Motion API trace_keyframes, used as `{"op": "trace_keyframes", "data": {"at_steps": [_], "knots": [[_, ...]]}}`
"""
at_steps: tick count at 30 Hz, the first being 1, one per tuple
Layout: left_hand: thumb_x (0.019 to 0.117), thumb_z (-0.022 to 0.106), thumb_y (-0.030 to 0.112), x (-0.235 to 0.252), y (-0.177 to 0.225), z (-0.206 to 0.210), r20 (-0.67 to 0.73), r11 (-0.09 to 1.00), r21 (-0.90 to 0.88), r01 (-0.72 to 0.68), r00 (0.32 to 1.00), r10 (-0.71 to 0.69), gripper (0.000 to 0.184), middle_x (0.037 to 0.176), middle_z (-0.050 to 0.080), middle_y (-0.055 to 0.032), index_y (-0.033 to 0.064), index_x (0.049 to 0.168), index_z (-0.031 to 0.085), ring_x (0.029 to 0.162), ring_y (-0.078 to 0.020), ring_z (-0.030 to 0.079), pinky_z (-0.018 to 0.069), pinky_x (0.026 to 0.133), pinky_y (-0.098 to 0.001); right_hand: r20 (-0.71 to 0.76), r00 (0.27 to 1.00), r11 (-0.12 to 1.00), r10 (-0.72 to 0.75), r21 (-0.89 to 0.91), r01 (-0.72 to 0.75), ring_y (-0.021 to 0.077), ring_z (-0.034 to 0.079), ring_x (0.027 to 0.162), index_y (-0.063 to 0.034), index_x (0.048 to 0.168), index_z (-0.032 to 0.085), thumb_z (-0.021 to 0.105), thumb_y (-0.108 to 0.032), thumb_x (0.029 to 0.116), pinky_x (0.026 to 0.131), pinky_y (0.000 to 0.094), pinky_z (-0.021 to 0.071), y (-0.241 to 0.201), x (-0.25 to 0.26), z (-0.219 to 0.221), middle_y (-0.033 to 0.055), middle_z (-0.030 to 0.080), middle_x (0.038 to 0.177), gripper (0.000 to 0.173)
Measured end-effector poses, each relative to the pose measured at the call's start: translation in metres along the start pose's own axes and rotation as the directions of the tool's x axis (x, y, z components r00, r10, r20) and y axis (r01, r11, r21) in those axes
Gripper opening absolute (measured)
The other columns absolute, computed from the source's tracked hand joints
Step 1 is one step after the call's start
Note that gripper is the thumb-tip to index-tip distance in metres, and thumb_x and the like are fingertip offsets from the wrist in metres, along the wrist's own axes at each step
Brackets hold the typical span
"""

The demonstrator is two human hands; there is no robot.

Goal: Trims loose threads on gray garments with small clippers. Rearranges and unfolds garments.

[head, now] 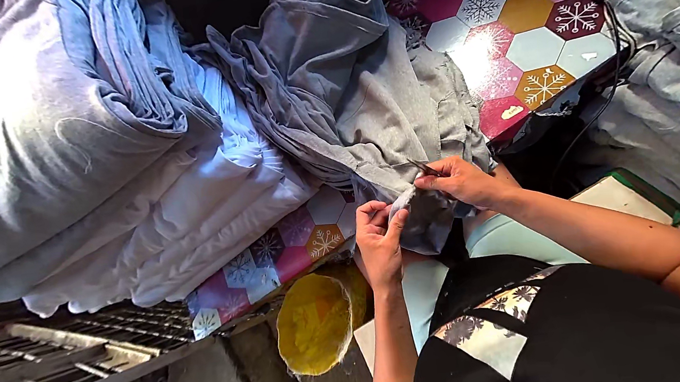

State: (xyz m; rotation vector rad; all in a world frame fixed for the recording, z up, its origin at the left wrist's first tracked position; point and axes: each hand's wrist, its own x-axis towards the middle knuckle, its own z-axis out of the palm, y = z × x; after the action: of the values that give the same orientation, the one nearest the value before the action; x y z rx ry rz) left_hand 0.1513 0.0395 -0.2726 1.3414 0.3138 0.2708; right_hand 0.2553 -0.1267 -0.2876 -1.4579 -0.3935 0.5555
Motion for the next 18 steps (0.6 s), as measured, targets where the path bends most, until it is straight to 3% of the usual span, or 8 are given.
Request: {"op": "trace_keyframes", "data": {"at_steps": [2,4,6,11,16,18], "knots": [[0.0872,0.066,-0.013,0.001,0.004,0.001,-0.037,0.997,0.082,-0.012,0.999,0.015,0.032,0.085,0.074,-0.0024,0.0047,0.110,0.053,0.078,-0.0082,0.072,0.0605,0.075,-0.0261,-0.164,0.985,0.977,-0.055,-0.210,0.020,0.0043,0.058,0.069,-0.0052,0.099,0.072,0.063,-0.017,0.1026,0.066,0.0247,0.0502,0.007,0.001,-0.009,0.0005,0.066,0.082,0.016],[0.0854,0.068,-0.013,0.000,0.007,0.000,-0.057,0.986,0.159,-0.043,0.997,0.053,0.035,0.092,0.073,-0.0029,0.0037,0.112,0.052,0.083,-0.0086,0.071,0.0610,0.077,-0.0263,-0.248,0.960,0.945,-0.129,-0.323,0.044,0.0061,0.056,0.072,-0.0050,0.103,0.071,0.065,-0.018,0.1012,0.066,0.0254,0.0477,0.002,-0.005,-0.011,0.0024,0.065,0.091,0.014],[0.0838,0.069,-0.013,-0.002,0.008,0.001,-0.062,0.974,0.208,-0.091,0.992,0.106,0.036,0.093,0.073,-0.0029,0.0032,0.111,0.053,0.085,-0.0083,0.071,0.0607,0.079,-0.0260,-0.230,0.954,0.944,-0.192,-0.308,0.116,0.0022,0.054,0.067,-0.0056,0.096,0.071,0.069,-0.015,0.0968,0.060,0.0194,0.0460,-0.008,-0.016,-0.006,-0.0003,0.063,0.086,0.010],[0.0836,0.073,-0.007,-0.009,0.006,0.013,-0.038,0.851,0.456,-0.259,0.950,0.309,0.031,0.093,0.074,-0.0033,0.0005,0.109,0.057,0.083,-0.0056,0.071,0.0604,0.077,-0.0225,-0.141,0.968,0.953,-0.205,-0.255,0.165,-0.0021,0.053,0.061,-0.0038,0.082,0.072,0.077,-0.011,0.0898,0.057,0.0155,0.0437,-0.022,-0.030,0.020,-0.0023,0.064,0.074,0.012],[0.0855,0.075,0.001,-0.016,-0.006,0.018,0.054,0.620,0.666,-0.415,0.855,0.515,0.018,0.088,0.074,-0.0104,-0.0056,0.101,0.067,0.082,-0.0064,0.072,0.0593,0.079,-0.0202,-0.175,0.968,0.933,-0.182,-0.340,0.114,0.0015,0.051,0.058,-0.0046,0.078,0.069,0.075,-0.013,0.0905,0.054,0.0203,0.0418,-0.017,-0.025,0.029,-0.0010,0.061,0.069,0.016],[0.0854,0.075,0.000,-0.016,-0.007,0.017,0.041,0.638,0.657,-0.402,0.864,0.502,0.017,0.087,0.074,-0.0092,-0.0047,0.099,0.067,0.083,-0.0061,0.072,0.0593,0.079,-0.0203,-0.140,0.972,0.920,-0.187,-0.373,0.123,0.0055,0.053,0.060,-0.0037,0.079,0.067,0.073,-0.010,0.0882,0.056,0.0244,0.0438,-0.015,-0.025,0.031,0.0015,0.060,0.070,0.012]]}}
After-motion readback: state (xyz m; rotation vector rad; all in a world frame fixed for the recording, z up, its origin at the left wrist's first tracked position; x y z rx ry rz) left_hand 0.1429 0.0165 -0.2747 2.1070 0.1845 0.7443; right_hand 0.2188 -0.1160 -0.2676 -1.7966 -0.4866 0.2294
